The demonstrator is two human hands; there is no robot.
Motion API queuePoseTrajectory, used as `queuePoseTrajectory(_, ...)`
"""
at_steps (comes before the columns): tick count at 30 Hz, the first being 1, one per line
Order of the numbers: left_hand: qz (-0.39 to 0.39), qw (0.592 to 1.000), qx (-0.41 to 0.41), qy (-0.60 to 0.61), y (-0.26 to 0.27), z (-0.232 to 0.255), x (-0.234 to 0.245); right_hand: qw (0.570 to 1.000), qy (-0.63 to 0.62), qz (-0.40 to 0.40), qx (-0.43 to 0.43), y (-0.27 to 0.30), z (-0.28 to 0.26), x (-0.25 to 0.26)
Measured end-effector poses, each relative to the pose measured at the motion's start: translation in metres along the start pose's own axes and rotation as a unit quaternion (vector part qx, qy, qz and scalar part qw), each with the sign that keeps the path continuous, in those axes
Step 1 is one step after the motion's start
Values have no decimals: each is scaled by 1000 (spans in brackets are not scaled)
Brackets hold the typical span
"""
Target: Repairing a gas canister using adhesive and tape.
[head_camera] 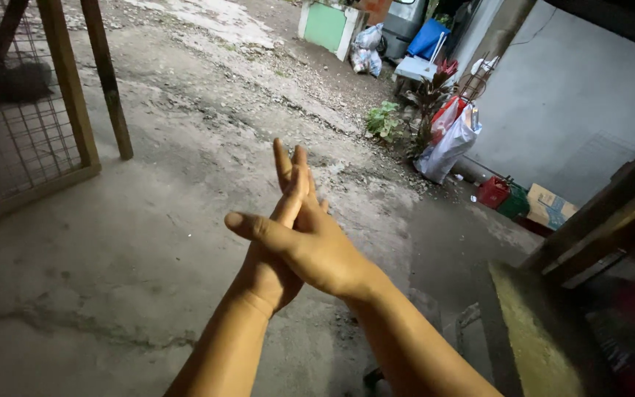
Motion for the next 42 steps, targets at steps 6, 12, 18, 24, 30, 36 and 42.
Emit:
queuePoseTrajectory(6, -63, 997, 31, 17, 4, 13, -17, 1000, 11, -21, 16, 4, -10, 2)
queuePoseTrajectory(12, -79, 996, 21, 33, 4, 6, -14, 995, -71, -71, -14, 5, 4, -5)
queuePoseTrajectory(18, 15, 998, 68, 11, 7, 14, -10, 996, 12, 14, 86, 0, -2, 0)
queuePoseTrajectory(24, -98, 993, 40, -55, 17, 30, -18, 989, -97, -110, -13, 4, -9, -2)
queuePoseTrajectory(30, -43, 997, 63, 0, 10, 15, -8, 999, -12, -37, 30, 0, -7, -6)
queuePoseTrajectory(36, -65, 998, 12, -11, 9, 22, -9, 993, -96, -36, 65, -2, -10, -8)
queuePoseTrajectory(42, -144, 986, 82, 35, 17, 32, -16, 984, -150, -98, -6, 1, -1, -10)
Point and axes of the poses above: each hand's wrist, its own y-axis away from the middle knuckle, its own x-axis out of the back of the hand, z = x × y, the point moved 8 cm from there along -y, towards the middle knuckle, and after that the axes turned 7 degrees about x, right-handed, at the moved point
